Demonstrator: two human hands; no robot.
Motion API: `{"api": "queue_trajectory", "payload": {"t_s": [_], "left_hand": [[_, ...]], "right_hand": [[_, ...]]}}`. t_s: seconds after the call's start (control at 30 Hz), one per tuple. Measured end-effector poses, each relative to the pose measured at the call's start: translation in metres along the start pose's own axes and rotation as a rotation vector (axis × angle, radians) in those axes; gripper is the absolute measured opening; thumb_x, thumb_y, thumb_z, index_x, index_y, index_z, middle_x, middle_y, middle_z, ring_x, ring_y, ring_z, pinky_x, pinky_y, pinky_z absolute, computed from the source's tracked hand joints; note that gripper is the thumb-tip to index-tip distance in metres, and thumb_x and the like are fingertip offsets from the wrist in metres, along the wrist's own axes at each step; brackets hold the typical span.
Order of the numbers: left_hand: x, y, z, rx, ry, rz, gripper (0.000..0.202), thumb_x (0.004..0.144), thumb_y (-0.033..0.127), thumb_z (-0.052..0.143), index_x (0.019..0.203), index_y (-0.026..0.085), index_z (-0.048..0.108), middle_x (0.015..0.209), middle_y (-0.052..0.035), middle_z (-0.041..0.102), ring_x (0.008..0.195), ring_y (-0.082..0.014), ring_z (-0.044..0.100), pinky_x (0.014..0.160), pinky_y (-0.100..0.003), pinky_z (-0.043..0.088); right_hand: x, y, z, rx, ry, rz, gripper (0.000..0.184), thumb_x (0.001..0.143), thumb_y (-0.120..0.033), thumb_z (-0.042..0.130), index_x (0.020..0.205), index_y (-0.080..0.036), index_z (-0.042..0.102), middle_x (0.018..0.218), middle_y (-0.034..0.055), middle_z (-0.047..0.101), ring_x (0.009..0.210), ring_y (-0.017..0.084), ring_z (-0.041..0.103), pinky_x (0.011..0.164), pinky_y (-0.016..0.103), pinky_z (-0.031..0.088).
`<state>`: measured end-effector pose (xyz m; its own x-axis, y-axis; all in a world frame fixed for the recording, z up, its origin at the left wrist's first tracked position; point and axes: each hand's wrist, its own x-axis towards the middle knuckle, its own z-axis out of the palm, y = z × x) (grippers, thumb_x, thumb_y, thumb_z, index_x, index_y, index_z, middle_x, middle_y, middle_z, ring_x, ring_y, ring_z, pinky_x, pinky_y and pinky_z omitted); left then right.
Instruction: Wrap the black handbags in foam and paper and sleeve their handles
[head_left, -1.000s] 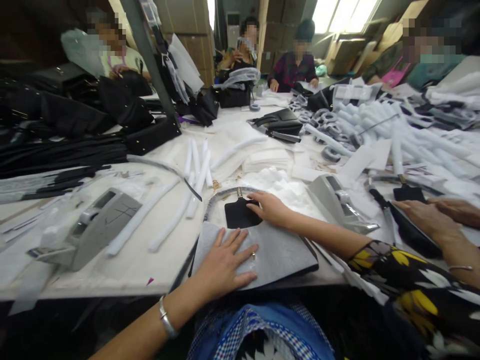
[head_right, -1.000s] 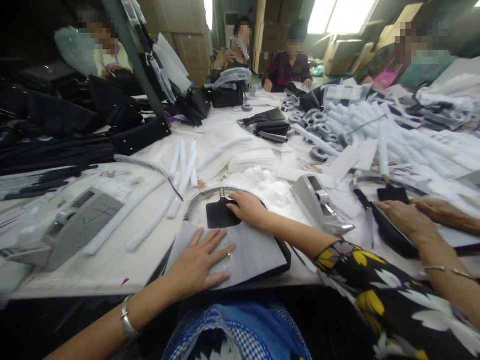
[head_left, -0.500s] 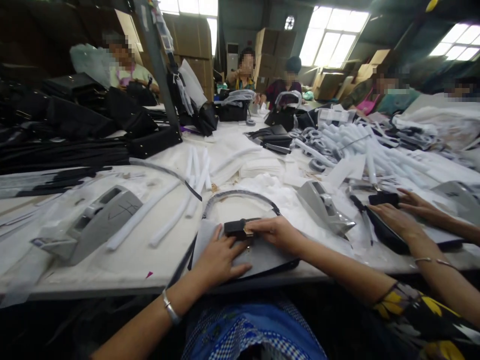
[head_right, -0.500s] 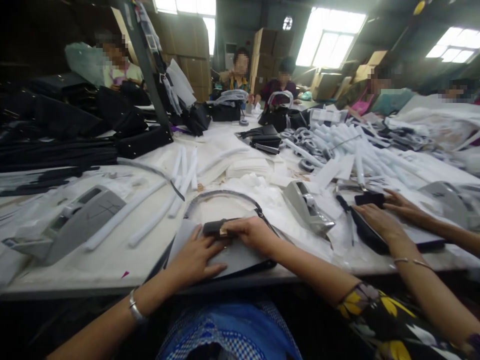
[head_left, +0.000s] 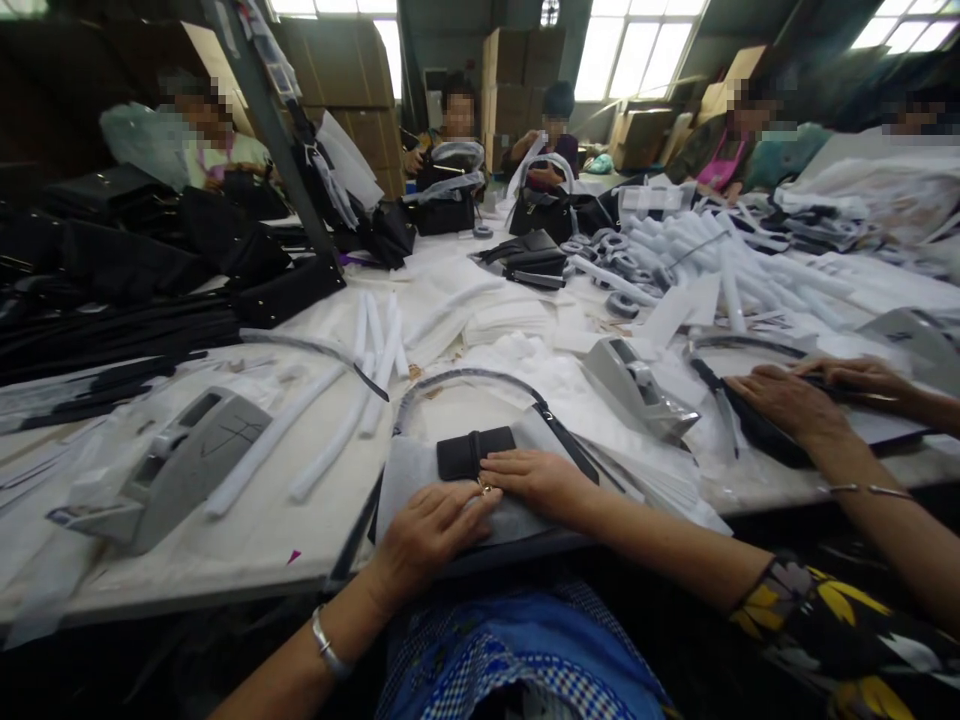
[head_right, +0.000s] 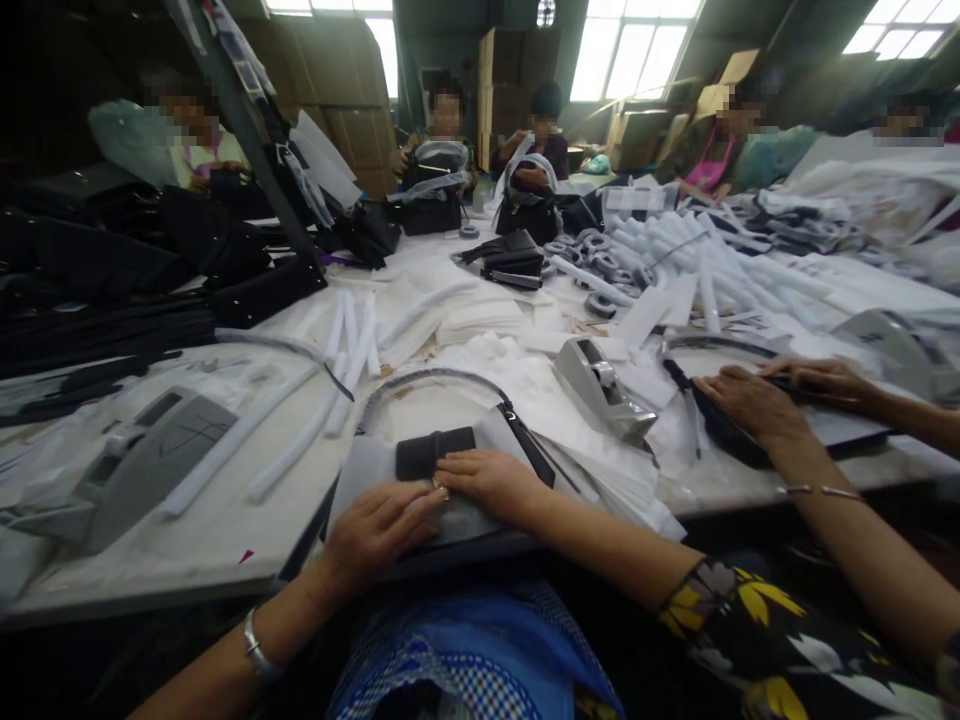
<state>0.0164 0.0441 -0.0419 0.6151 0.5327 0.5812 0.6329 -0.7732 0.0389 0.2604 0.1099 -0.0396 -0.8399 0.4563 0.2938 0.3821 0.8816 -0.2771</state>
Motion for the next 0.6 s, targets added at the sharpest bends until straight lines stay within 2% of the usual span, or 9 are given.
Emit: {"api": "queue_trajectory", "payload": {"t_s": [0.13, 0.27, 0.4, 0.5, 0.6], "left_hand": [[-0.002, -0.001, 0.005, -0.046, -0.042, 0.048, 0.038, 0.094, 0.021, 0.063, 0.131, 0.020, 0.059, 0.113, -0.0069, 0.071, 0.102, -0.0196, 0.067, 0.089, -0.033, 0.055], [0.000, -0.001, 0.006, -0.078, -0.072, 0.048, 0.029, 0.095, 0.023, 0.061, 0.123, 0.019, 0.063, 0.106, -0.0060, 0.073, 0.096, -0.0192, 0.067, 0.083, -0.033, 0.056], [0.006, 0.000, 0.003, -0.118, -0.161, 0.027, 0.024, 0.097, 0.026, 0.057, 0.119, 0.019, 0.065, 0.102, -0.0062, 0.072, 0.091, -0.0190, 0.067, 0.079, -0.034, 0.057], [0.009, -0.001, 0.002, -0.146, -0.204, 0.020, 0.025, 0.097, 0.027, 0.055, 0.119, 0.019, 0.065, 0.102, -0.0065, 0.072, 0.090, -0.0199, 0.066, 0.078, -0.035, 0.057], [0.010, -0.002, 0.002, -0.171, -0.197, 0.024, 0.026, 0.098, 0.026, 0.054, 0.121, 0.019, 0.065, 0.103, -0.0066, 0.072, 0.090, -0.0201, 0.067, 0.076, -0.035, 0.057]], "right_hand": [[-0.001, -0.001, 0.002, -0.002, -0.012, 0.006, 0.036, 0.097, -0.015, 0.055, 0.132, -0.015, 0.062, 0.136, 0.0125, 0.062, 0.129, 0.024, 0.056, 0.107, 0.042, 0.050], [-0.001, -0.002, 0.004, -0.042, -0.086, 0.019, 0.038, 0.096, -0.011, 0.054, 0.133, -0.013, 0.061, 0.139, 0.0129, 0.059, 0.131, 0.025, 0.054, 0.109, 0.042, 0.048], [0.004, -0.007, 0.003, -0.086, -0.145, 0.041, 0.037, 0.096, -0.011, 0.055, 0.132, -0.014, 0.062, 0.139, 0.0131, 0.059, 0.130, 0.026, 0.054, 0.106, 0.041, 0.049], [0.013, -0.010, -0.005, -0.142, -0.168, 0.050, 0.028, 0.098, -0.016, 0.055, 0.123, -0.014, 0.067, 0.131, 0.0143, 0.064, 0.120, 0.027, 0.061, 0.097, 0.040, 0.053], [0.024, -0.007, -0.016, -0.155, -0.197, -0.022, 0.020, 0.097, -0.020, 0.058, 0.112, -0.017, 0.071, 0.119, 0.0096, 0.069, 0.103, 0.023, 0.065, 0.088, 0.035, 0.052]]}}
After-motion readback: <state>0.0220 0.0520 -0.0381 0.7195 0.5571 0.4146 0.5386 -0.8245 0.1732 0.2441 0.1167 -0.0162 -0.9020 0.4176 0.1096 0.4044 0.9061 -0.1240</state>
